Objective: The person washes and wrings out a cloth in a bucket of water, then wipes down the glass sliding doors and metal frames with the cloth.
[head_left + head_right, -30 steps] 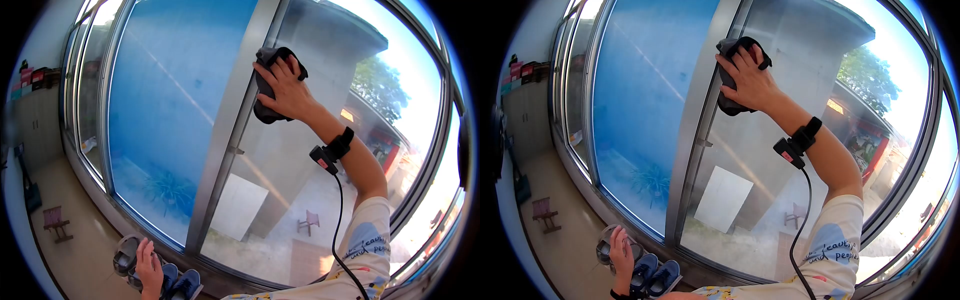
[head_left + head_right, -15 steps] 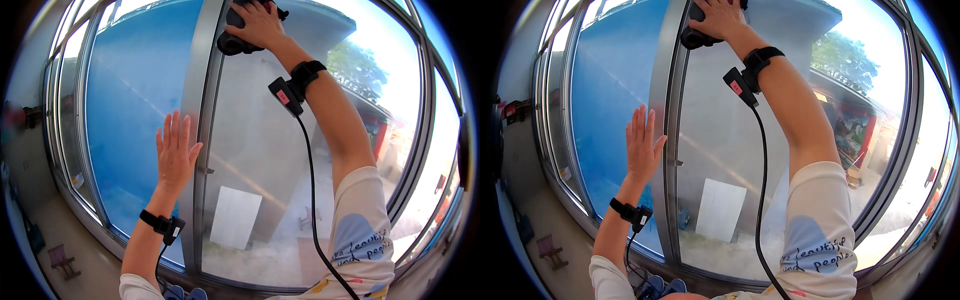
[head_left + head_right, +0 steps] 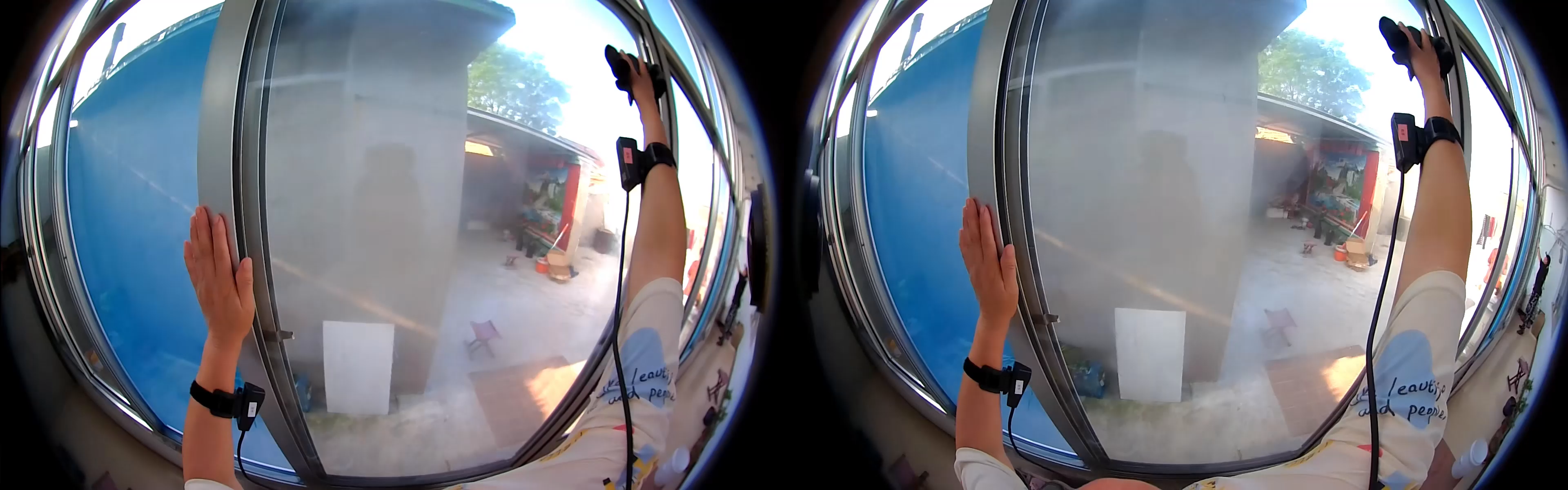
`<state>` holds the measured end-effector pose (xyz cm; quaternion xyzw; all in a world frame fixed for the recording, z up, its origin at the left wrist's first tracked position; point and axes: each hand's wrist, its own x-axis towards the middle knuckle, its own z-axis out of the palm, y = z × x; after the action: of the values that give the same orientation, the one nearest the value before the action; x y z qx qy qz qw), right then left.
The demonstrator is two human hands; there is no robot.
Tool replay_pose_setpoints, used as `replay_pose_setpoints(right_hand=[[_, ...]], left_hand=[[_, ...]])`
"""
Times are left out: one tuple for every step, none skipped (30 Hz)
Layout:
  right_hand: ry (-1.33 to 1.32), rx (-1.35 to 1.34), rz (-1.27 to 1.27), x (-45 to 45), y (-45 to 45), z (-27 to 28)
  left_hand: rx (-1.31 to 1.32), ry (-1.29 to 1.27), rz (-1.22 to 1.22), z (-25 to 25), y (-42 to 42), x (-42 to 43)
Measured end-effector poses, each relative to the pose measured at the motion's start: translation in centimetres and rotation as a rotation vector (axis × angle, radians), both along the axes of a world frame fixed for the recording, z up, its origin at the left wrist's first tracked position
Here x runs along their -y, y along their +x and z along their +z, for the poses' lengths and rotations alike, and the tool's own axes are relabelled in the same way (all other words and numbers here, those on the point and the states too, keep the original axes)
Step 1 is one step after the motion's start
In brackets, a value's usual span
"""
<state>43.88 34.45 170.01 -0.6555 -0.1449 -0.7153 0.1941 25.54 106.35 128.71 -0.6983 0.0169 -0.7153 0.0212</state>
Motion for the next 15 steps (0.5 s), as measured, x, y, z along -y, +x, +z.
replay_pose_setpoints(right_hand=[[0.06,-0.008,-0.031,-0.6,-0.4,-0.9],[0.119,-0.017,-0.061,-1.6,-1.1,-2.0],[0.178,-0.029,-0.09,-2.3,-1.7,-2.9],[0.393,-0.086,-0.056,-2.5,-1.1,-1.3],[0.609,-0.141,-0.027,-3.3,-1.7,0.4],[0.557,-0.08,-0.074,-4.6,-1.5,1.8],[0.359,-0.046,-0.211,-7.3,-1.2,4.6],[0.158,0.012,-0.364,-10.0,-1.0,7.3],[-0.025,0.091,-0.508,-12.8,-0.8,9.9],[-0.197,0.188,-0.617,-16.7,-0.8,12.3],[-0.359,0.303,-0.734,-20.6,-0.8,14.5],[-0.356,0.241,-0.697,-29.2,-4.6,11.0],[-0.322,0.172,-0.583,-35.3,-7.5,8.6],[-0.336,0.161,-0.588,-40.2,-10.0,6.9],[-0.351,0.146,-0.595,-44.2,-11.8,5.4]], left_hand=[[-0.008,-0.008,0.003,0.0,0.0,0.2],[0.001,-0.018,0.011,0.0,-0.1,0.2],[-0.006,-0.016,-0.012,0.0,-0.2,0.4],[-0.017,-0.01,-0.039,-0.1,-0.2,0.5],[-0.014,-0.014,-0.04,0.1,-0.4,0.7],[-0.02,-0.016,-0.045,0.1,-0.4,0.7],[-0.03,-0.019,-0.046,0.1,-0.6,0.6],[-0.033,-0.015,-0.056,0.2,-0.8,0.7],[-0.029,-0.023,-0.048,0.2,-0.9,0.7],[-0.032,-0.022,-0.061,0.4,-0.9,0.8],[-0.035,-0.022,-0.072,0.4,-0.8,0.8],[-0.042,-0.03,-0.064,0.3,-0.8,0.7],[-0.045,-0.039,-0.057,0.3,-0.8,0.7],[-0.042,-0.033,-0.06,0.4,-0.9,0.6],[-0.042,-0.028,-0.065,0.5,-1.0,0.6]])
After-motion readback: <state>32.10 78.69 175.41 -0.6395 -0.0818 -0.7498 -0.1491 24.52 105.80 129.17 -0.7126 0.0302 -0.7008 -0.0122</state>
